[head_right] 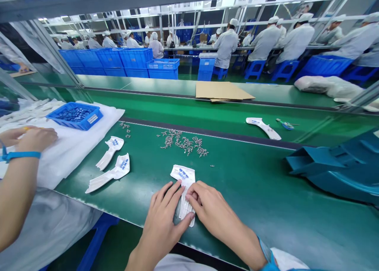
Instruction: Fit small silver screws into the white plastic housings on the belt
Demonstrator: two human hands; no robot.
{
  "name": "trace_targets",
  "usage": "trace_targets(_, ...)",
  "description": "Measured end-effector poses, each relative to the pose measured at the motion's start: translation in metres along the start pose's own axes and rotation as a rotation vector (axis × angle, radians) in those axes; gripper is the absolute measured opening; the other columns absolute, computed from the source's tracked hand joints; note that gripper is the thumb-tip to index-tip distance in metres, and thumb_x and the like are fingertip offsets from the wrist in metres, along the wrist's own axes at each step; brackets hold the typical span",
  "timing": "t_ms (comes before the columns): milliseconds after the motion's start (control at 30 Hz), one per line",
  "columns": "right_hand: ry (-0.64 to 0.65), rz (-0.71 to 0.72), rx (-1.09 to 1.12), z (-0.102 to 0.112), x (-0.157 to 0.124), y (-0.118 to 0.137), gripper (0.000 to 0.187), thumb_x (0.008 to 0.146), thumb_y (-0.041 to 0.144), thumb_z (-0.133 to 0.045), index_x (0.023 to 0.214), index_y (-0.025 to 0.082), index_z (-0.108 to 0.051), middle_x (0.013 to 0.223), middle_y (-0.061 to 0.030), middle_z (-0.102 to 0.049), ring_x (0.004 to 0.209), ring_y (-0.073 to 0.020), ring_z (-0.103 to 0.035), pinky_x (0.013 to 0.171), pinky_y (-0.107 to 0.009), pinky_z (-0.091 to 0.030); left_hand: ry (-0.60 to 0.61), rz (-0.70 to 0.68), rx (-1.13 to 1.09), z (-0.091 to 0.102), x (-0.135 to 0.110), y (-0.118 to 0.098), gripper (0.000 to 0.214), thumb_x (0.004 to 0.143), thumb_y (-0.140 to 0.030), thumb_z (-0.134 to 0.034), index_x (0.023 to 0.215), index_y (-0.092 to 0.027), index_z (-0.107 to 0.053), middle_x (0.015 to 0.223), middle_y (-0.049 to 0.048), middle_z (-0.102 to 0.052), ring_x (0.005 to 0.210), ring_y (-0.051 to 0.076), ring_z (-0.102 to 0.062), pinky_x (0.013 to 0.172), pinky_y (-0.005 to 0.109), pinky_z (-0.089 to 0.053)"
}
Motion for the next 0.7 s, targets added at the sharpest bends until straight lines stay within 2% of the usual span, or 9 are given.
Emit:
trace_targets(167,0.006,-0.041,-0.017,-0.001,-0.001,0.0,0.01,0.098,0.028,-0.046,0.092,0.024,-0.053,0.084,-0.0007,-0.063,0.075,-0.0193,-0.059,0.066,-0.029,-0.038,-0.004,0.0,-0.007,0.001,0.0,-0.001,0.056,0.092,-0.036,-0.061,0.143,-0.022,-0.045,0.152,0.0061,-0.046,0.137,0.032,-0.042,0.107,0.051,-0.042)
trace_targets(300,0.016,-0.083,-0.029,0.0,0.003,0.003,0.01,0.096,0.028,-0.047,0.087,0.025,-0.05,0.078,0.0001,-0.064,0.071,-0.0194,-0.058,0.062,-0.028,-0.036,-0.01,-0.009,-0.013,0.003,0.002,-0.002,0.053,0.091,-0.033,-0.062,0.14,-0.019,-0.047,0.151,0.0077,-0.047,0.136,0.032,-0.043,0.106,0.051,-0.043)
trace_targets(433,0.07,-0.026,0.003,0.011,0.011,-0.003,0.009,0.094,0.031,-0.05,0.09,0.025,-0.055,0.076,0.0009,-0.065,0.071,-0.019,-0.06,0.06,-0.027,-0.038,-0.031,-0.006,-0.004,0.004,0.003,-0.003,0.054,0.09,-0.032,-0.064,0.14,-0.021,-0.048,0.149,0.008,-0.05,0.134,0.033,-0.046,0.103,0.05,-0.045)
trace_targets(500,-0.027,-0.004,-0.042,0.022,0.016,-0.017,0.017,0.096,0.033,-0.046,0.094,0.024,-0.06,0.085,-0.0023,-0.068,0.078,-0.0205,-0.063,0.066,-0.029,-0.041,-0.05,-0.002,0.005,0.004,0.003,-0.002,0.052,0.089,-0.033,-0.064,0.138,-0.022,-0.05,0.148,0.008,-0.05,0.133,0.033,-0.047,0.103,0.05,-0.045)
trace_targets(600,-0.292,-0.087,-0.215,0.039,0.024,-0.048,0.027,0.098,0.034,-0.041,0.107,0.021,-0.063,0.105,-0.0091,-0.067,0.085,-0.0227,-0.064,0.073,-0.033,-0.044,-0.053,-0.015,0.015,0.002,0.002,-0.001,0.051,0.091,-0.036,-0.062,0.138,-0.021,-0.05,0.149,0.0076,-0.05,0.133,0.033,-0.046,0.103,0.05,-0.046)
trace_targets(700,-0.335,-0.149,-0.32,0.044,0.033,-0.072,0.032,0.096,0.038,-0.045,0.117,0.021,-0.062,0.108,-0.0104,-0.065,0.083,-0.0227,-0.065,0.069,-0.033,-0.045,-0.033,-0.02,0.017,0.0,0.002,0.001,0.051,0.093,-0.039,-0.058,0.14,-0.021,-0.048,0.15,0.0071,-0.049,0.133,0.034,-0.046,0.101,0.052,-0.046)
Point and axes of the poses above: each hand's wrist, its own x-axis towards the middle knuckle, its own z-axis out of the back of the hand, y = z × x, the point moved 1 cm from there along x, towards the middle knuckle
